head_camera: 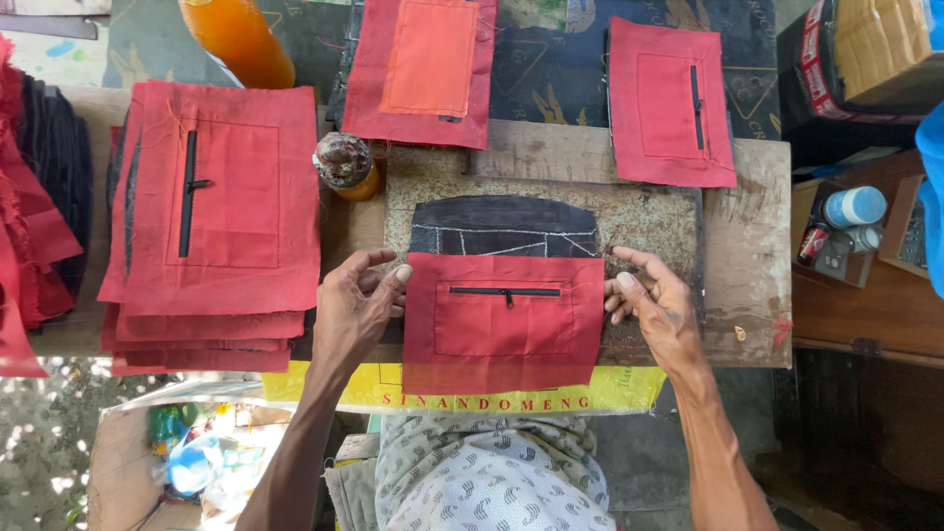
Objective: The person aligns red fabric pocket pieces with zippers on a wooden board, smooths them by hand, and rubs the seams with a small bottle to set the edges. The person repeats this process for multiple pocket pieces, stacking finished items on the table.
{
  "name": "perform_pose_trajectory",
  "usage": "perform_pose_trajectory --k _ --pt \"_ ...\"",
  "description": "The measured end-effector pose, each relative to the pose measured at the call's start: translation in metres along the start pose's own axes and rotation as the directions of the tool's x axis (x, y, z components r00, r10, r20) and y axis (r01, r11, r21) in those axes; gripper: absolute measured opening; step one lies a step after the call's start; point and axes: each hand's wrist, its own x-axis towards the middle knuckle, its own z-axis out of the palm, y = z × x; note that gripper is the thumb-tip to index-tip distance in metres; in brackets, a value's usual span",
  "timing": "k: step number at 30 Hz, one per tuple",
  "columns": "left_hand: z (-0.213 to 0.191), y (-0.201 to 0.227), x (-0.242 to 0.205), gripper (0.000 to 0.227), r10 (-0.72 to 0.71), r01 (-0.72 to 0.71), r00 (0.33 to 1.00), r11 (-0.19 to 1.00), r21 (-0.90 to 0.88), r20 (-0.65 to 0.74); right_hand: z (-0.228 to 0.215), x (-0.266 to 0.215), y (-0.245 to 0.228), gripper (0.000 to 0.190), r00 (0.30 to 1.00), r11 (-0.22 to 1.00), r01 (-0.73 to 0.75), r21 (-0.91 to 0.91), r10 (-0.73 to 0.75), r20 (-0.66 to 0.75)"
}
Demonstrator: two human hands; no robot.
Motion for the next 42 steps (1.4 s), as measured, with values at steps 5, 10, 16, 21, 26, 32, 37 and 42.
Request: perform_pose_trajectory --k 5,10,16,21,26,32,37,42 --pt "0.001 0.011 -0.001 0.046 0.03 -0.03 1.0 0.997 0.068 0.003 0.0 0.003 -0.008 0.046 0.997 0.997 -0.08 0.001 0.08 0.005" --pt "-0.002 0.011 0.003 0.046 0.015 -0.015 0.998 1.0 0.01 0.062 0.004 0.002 -0.012 0.047 0.997 0.996 -0.077 -0.039 0.077 -0.008" --pt "-0.003 0.019 0.006 0.05 -0.011 0.006 0.995 0.998 0.055 0.097 0.006 0.002 -0.016 0.048 0.997 0.994 -0.076 -0.074 0.075 -0.011" --pt "-0.004 0.032 -0.001 0.059 0.019 -0.043 0.995 0.971 0.236 0.103 0.009 0.002 -0.018 0.049 0.999 0.994 -0.054 -0.091 0.054 -0.008" --pt "0.0 0.036 -0.002 0.071 0.098 -0.119 0.991 0.953 0.278 0.088 0.023 0.0 -0.027 0.059 0.993 0.973 -0.059 -0.222 0.035 -0.11" --pt "0.006 0.025 -0.003 0.07 0.174 -0.176 0.984 0.932 0.316 0.037 0.047 -0.011 -0.038 0.071 0.973 0.872 0.008 -0.489 -0.121 -0.199" --pt "0.006 0.015 -0.004 0.065 0.218 -0.219 0.976 0.961 0.171 0.026 0.044 -0.017 -0.049 0.071 0.982 0.931 0.003 -0.364 -0.072 -0.175" --pt "-0.006 0.029 0.005 0.066 0.18 -0.183 0.983 0.98 0.08 0.04 0.018 -0.007 -0.067 0.07 0.993 0.984 -0.005 -0.179 -0.016 -0.117"
